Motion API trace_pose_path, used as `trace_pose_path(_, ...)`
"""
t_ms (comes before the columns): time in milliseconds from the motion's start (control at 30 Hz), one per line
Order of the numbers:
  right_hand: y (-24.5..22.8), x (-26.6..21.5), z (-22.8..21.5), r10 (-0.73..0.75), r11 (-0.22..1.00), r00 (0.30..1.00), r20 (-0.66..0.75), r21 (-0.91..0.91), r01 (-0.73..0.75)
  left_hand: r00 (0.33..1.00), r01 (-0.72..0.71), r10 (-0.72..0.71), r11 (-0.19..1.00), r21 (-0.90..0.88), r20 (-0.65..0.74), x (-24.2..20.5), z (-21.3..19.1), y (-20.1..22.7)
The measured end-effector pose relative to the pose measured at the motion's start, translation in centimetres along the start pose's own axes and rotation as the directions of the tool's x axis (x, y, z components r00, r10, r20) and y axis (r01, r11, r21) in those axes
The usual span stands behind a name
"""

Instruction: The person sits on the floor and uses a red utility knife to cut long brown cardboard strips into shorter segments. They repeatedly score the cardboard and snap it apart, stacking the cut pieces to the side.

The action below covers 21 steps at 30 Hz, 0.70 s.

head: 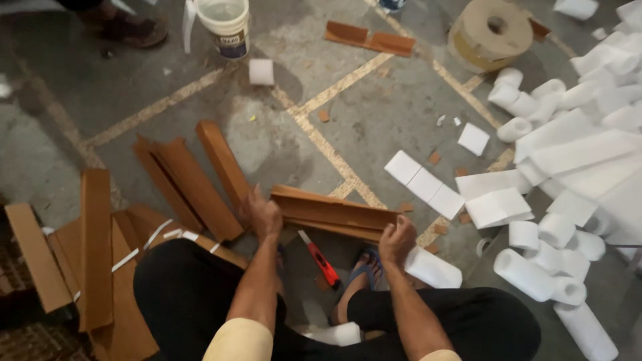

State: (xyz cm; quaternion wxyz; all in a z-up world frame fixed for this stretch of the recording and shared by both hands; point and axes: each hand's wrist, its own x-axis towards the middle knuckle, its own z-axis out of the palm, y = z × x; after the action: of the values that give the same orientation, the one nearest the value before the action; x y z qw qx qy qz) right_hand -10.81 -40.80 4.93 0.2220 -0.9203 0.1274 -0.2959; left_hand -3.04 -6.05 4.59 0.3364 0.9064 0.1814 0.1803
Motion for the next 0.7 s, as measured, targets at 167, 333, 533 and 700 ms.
trace_pose_path(167, -6.0, -4.7, 1.2, -0.417, 0.908, 0.642, 0.644, 0.319, 0.270, 0.709, -0.665, 0.608, 0.745, 0.053, 0.358, 0.5, -0.3, 8.0)
trace_pose_path(333, -9.5, -9.9, 4.6, -0.110, 0.974, 0.383, 0.917, 0.022, 0.227, 0.404, -0.762, 0.433, 0.646, 0.035, 0.806, 1.1, 3.0, 10.1)
trace_pose_path(533, -8.6, -11.2, 5.6, 0.003, 0.978, 0.256, 0.967, -0.056, 0.203, 0.396, -0.774, 0.550, 0.631, -0.056, 0.736, 1.4, 5.1, 7.5)
trace_pose_path(700, -7.5, -9.4, 6.1, -0.120, 0.985, 0.306, 0.944, 0.076, 0.153, 0.433, -0.798, 0.593, 0.602, -0.018, 0.679, 0.7, 5.6, 6.8)
